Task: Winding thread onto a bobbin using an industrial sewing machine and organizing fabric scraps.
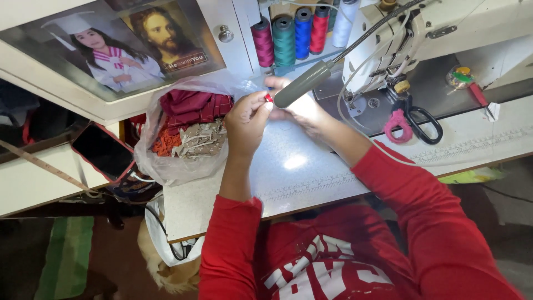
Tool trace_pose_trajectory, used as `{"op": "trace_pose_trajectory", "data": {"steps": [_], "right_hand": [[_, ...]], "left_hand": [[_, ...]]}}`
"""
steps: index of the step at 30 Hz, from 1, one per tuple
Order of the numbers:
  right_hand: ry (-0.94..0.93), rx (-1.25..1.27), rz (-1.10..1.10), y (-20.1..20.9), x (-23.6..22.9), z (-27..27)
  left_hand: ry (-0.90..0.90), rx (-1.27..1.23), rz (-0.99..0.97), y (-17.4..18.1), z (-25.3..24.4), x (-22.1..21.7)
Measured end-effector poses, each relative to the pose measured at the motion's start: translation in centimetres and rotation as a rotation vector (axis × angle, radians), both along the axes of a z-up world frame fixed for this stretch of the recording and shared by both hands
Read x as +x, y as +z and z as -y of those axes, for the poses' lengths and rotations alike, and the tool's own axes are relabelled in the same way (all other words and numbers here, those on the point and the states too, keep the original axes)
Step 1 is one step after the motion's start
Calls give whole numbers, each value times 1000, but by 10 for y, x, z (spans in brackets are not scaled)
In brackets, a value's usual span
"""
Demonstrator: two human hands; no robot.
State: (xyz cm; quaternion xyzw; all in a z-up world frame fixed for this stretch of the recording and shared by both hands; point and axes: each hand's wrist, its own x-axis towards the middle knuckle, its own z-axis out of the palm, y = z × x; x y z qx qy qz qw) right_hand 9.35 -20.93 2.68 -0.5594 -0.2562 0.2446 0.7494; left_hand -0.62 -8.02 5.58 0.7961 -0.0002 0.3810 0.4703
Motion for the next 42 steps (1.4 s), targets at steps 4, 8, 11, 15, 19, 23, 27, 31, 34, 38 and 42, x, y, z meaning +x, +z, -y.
{"op": "trace_pose_trajectory", "data": {"steps": [4, 8, 11, 15, 19, 23, 27, 31, 34, 38, 42], "right_hand": [[173, -115, 65, -1, -7, 5], [234, -202, 285, -18, 19, 15], [252, -484, 638, 8, 18, 29], [58, -643, 862, 17, 9, 46], [-152, -533, 952, 23, 16, 46], [-62, -699, 823, 18, 25, 40], [234, -753, 825, 6, 15, 44], [22, -802, 612, 4, 35, 48], [-138, -729, 805, 3, 39, 47], [111, -751, 790, 8, 21, 42], [57, -771, 687, 46, 6, 49]], "left_hand": [[22, -19, 31, -7, -5, 3], [-50, -223, 1, -15, -7, 6], [-90, -265, -18, -18, -5, 8], [-22, 35, -60, -27, -7, 12], [-99, 158, -52, -31, 7, 9], [-119, 168, 33, -2, 18, -3], [67, 252, 49, -11, 2, 1], [-33, 239, -14, -38, 4, 6], [-156, 184, 51, -9, 20, 0], [-4, 284, 86, -12, 8, 3], [-103, 240, 7, -40, 4, 9]]}}
